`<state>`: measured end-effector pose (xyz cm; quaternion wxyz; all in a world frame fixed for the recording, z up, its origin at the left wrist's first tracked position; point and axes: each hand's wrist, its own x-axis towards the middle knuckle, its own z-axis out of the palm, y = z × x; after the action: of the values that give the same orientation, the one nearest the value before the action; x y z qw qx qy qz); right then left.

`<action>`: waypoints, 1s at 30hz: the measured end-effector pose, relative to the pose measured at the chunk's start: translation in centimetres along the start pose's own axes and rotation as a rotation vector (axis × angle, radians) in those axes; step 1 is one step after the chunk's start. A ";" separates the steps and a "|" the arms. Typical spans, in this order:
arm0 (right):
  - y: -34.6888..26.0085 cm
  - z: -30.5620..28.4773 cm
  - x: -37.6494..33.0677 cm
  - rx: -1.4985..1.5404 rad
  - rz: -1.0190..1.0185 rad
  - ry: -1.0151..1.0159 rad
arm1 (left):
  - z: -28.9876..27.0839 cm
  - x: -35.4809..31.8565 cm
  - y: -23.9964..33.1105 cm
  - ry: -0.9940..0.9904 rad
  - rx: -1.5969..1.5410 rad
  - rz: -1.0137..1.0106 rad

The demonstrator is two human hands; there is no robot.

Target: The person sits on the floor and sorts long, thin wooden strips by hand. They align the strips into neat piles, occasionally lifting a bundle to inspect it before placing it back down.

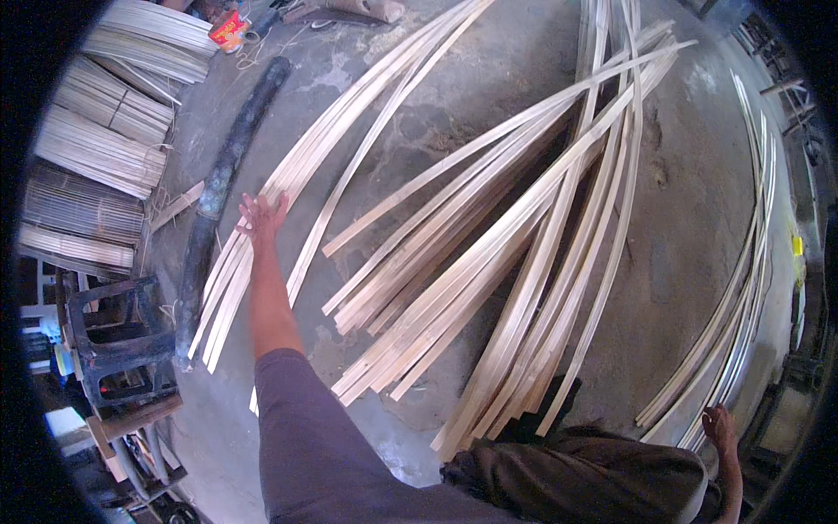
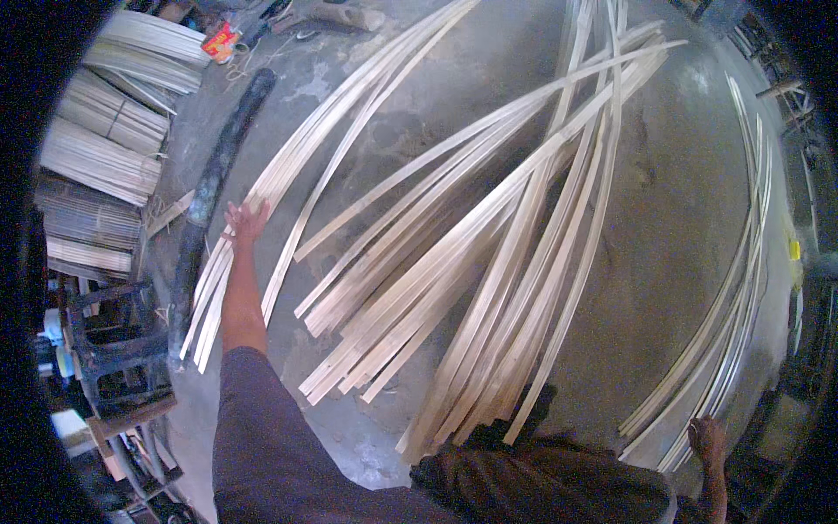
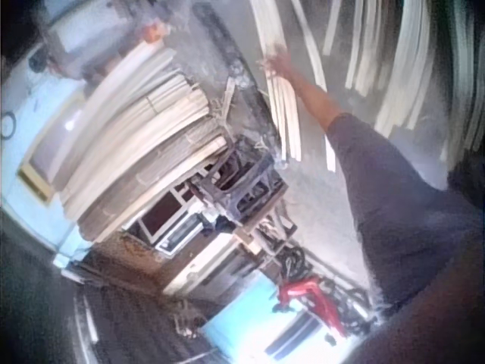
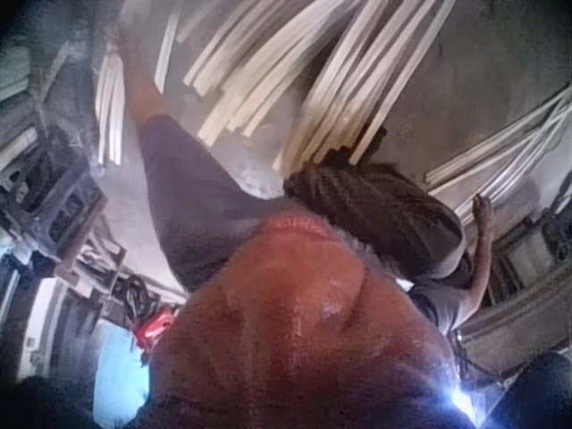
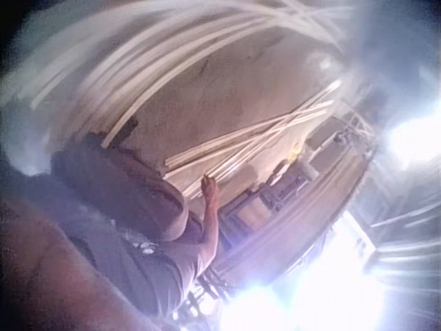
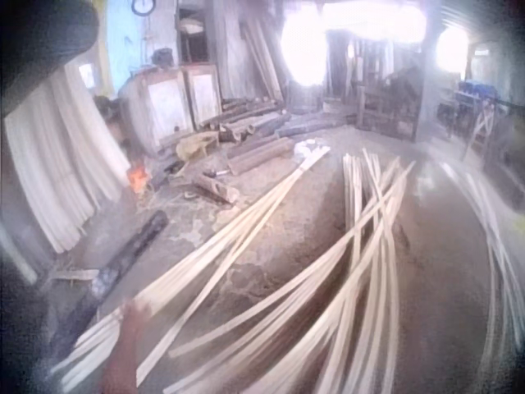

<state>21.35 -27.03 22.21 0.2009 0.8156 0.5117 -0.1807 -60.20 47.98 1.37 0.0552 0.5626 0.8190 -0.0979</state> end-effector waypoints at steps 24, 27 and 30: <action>-8.9 -4.1 11.2 0.118 -0.084 -0.104 | -1.6 -15.4 -0.5 -0.013 -0.124 0.444; -7.9 -2.8 11.6 0.118 -0.157 -0.048 | 0.4 -15.9 0.9 0.200 -0.126 0.448; -9.2 -3.7 13.1 0.188 -0.174 -0.026 | 1.2 -14.4 -0.3 0.147 -0.029 0.449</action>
<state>18.70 -11.51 17.56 0.1137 0.7809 0.5587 -0.2554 -55.32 34.52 3.15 0.0238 0.7353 0.6766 -0.0303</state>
